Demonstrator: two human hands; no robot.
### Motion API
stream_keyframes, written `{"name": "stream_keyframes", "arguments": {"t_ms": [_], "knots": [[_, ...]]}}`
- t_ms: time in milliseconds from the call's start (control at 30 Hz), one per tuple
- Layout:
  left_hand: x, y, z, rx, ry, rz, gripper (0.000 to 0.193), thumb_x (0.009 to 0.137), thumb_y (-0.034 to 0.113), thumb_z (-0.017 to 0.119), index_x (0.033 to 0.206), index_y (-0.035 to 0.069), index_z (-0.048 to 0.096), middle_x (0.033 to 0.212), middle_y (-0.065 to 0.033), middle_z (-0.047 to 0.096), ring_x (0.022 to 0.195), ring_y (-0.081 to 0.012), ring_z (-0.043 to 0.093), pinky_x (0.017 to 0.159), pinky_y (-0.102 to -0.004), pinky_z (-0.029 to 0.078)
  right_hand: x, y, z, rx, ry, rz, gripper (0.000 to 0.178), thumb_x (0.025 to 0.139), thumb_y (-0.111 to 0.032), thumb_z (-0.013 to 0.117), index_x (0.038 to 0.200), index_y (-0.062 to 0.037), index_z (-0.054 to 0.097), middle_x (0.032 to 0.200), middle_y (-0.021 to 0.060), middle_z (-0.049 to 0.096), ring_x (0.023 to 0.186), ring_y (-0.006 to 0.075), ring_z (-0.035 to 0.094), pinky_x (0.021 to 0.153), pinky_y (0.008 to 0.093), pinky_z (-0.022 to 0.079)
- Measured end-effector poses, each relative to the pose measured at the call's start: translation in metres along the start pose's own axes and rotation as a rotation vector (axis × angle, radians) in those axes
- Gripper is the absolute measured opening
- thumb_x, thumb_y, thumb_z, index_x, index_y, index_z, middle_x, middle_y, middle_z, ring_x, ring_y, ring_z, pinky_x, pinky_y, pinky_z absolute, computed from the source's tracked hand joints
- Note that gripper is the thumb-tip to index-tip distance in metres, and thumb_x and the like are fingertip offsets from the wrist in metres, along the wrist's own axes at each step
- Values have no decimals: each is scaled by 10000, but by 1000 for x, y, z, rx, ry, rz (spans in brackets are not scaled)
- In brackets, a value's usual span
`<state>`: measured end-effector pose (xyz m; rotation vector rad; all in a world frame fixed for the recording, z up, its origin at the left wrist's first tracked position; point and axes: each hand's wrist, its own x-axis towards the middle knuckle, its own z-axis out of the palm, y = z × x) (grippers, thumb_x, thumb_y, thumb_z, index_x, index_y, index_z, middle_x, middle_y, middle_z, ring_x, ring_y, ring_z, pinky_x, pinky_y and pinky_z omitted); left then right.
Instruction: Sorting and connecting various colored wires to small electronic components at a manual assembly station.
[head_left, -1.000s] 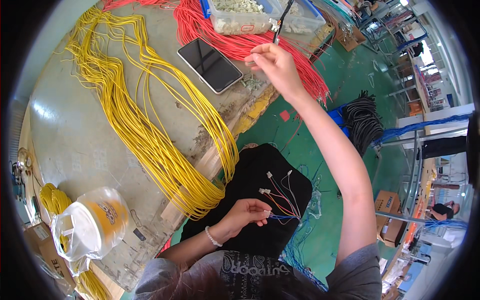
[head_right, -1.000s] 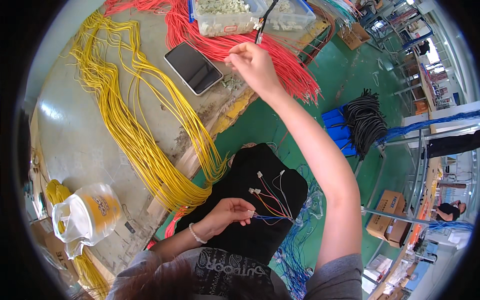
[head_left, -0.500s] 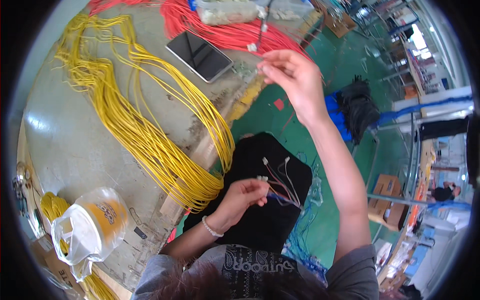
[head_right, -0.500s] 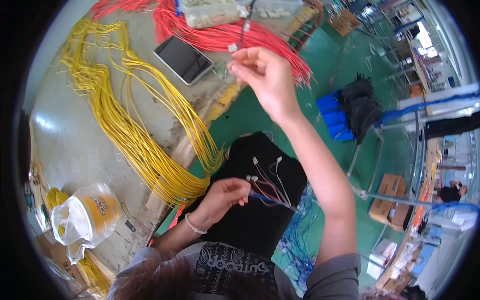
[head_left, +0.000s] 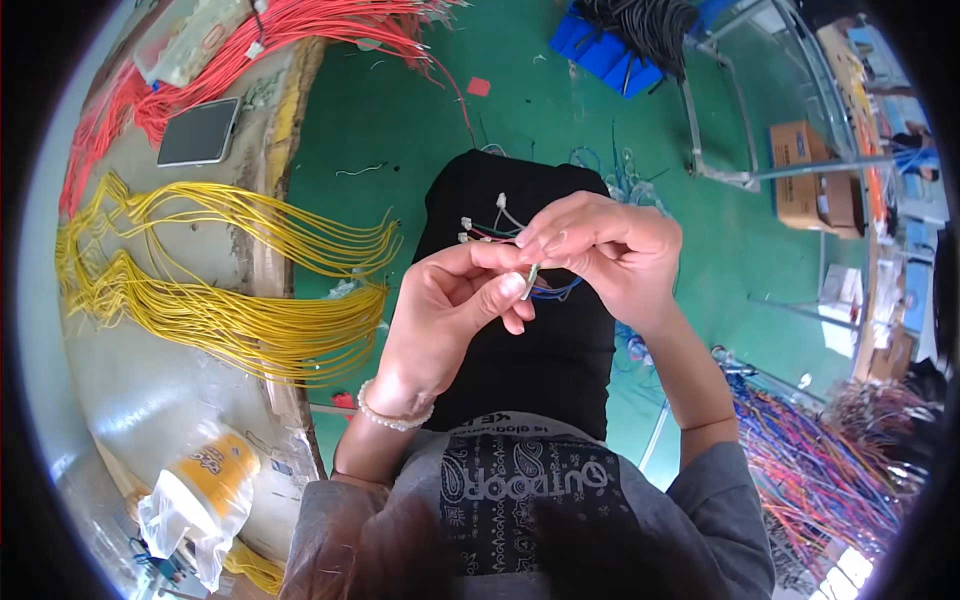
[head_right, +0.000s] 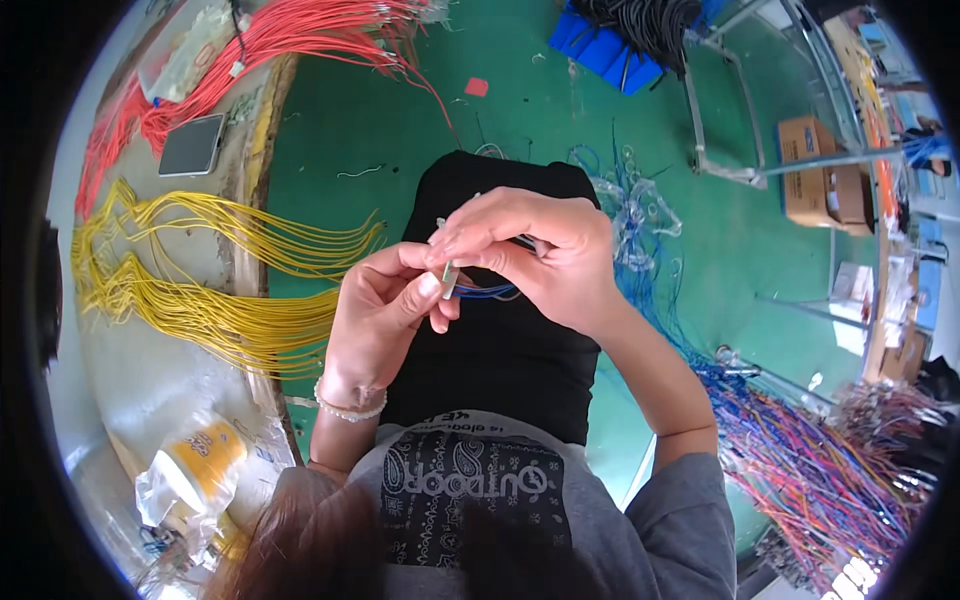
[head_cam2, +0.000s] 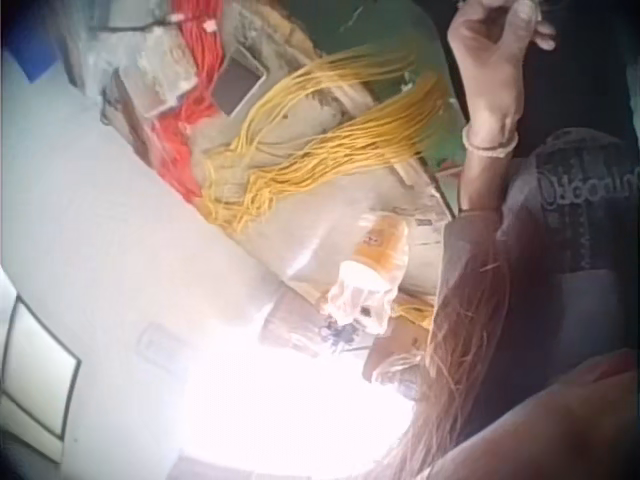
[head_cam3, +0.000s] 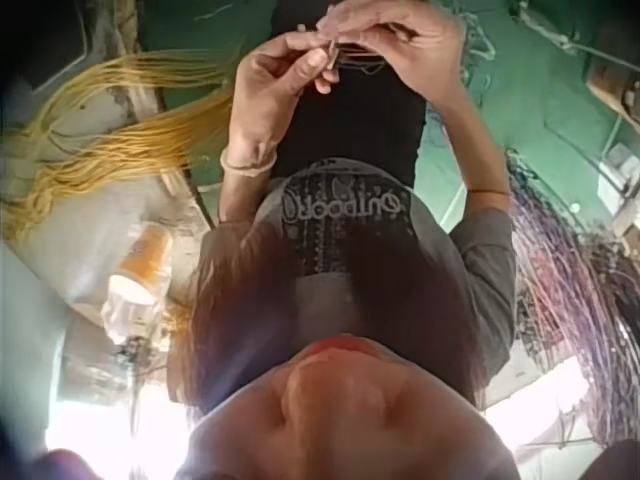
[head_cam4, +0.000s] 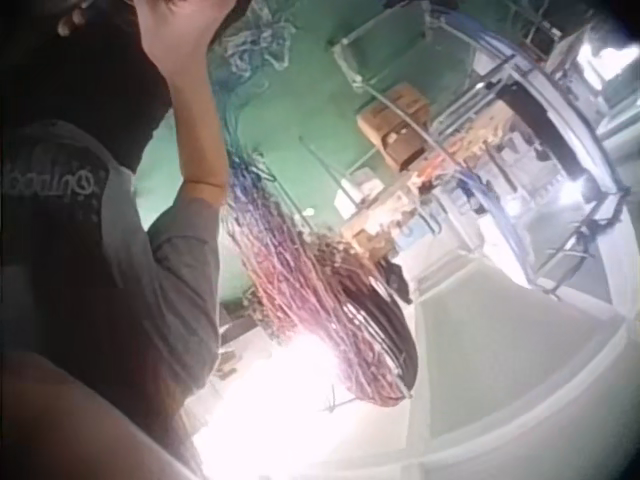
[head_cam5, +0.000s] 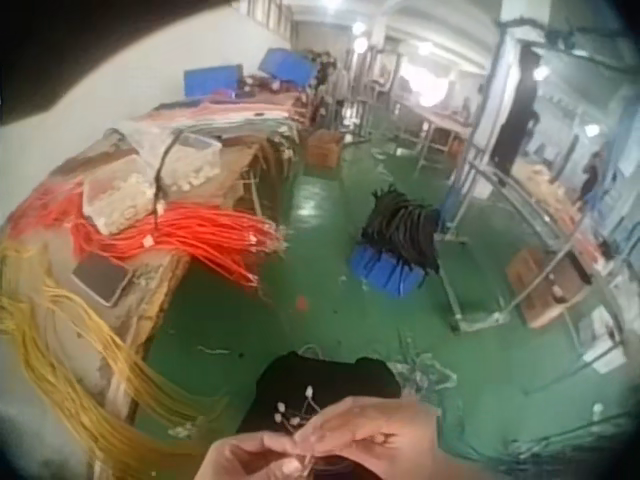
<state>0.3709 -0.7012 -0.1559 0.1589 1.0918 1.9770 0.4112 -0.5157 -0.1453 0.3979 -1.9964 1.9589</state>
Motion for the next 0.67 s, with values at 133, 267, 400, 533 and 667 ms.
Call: {"name": "stream_keyframes", "arguments": {"t_ms": [133,267,400,533,667], "knots": [[-3,-10,17,42,-21,-18,180,889,74,619,1037,-28,608,891,-73,626,721,-122,615,603,-230,508,-17,-1,-9,-70,17,-105,79,789,87,646,834,26,623,821,155,667,834,277,671,662,334,574],[-7,-15,32,105,33,-18,158,898,83,609,1009,-29,605,865,-64,622,707,-112,608,587,-217,498,-33,-3,-14,-64,39,-111,131,775,75,664,896,30,643,858,147,672,853,262,669,697,320,563],[-6,-19,36,166,118,12,139,905,87,601,973,-33,599,837,-56,619,695,-101,600,582,-209,492,-42,-19,-8,-137,157,141,300,729,8,727,1019,27,654,925,122,671,863,222,663,757,277,526],[-5,-16,40,315,88,13,125,906,80,597,954,-35,593,812,-51,617,694,-89,597,580,-199,485,-47,-28,-16,-363,100,71,305,706,-6,742,1001,-12,670,894,107,665,787,188,655,685,267,522],[-4,-16,42,347,71,2,131,909,86,595,958,-35,594,814,-53,619,692,-91,599,581,-191,483,-50,-26,-21,-280,73,130,287,720,16,724,997,-39,678,913,91,665,785,202,657,687,260,532]]}}
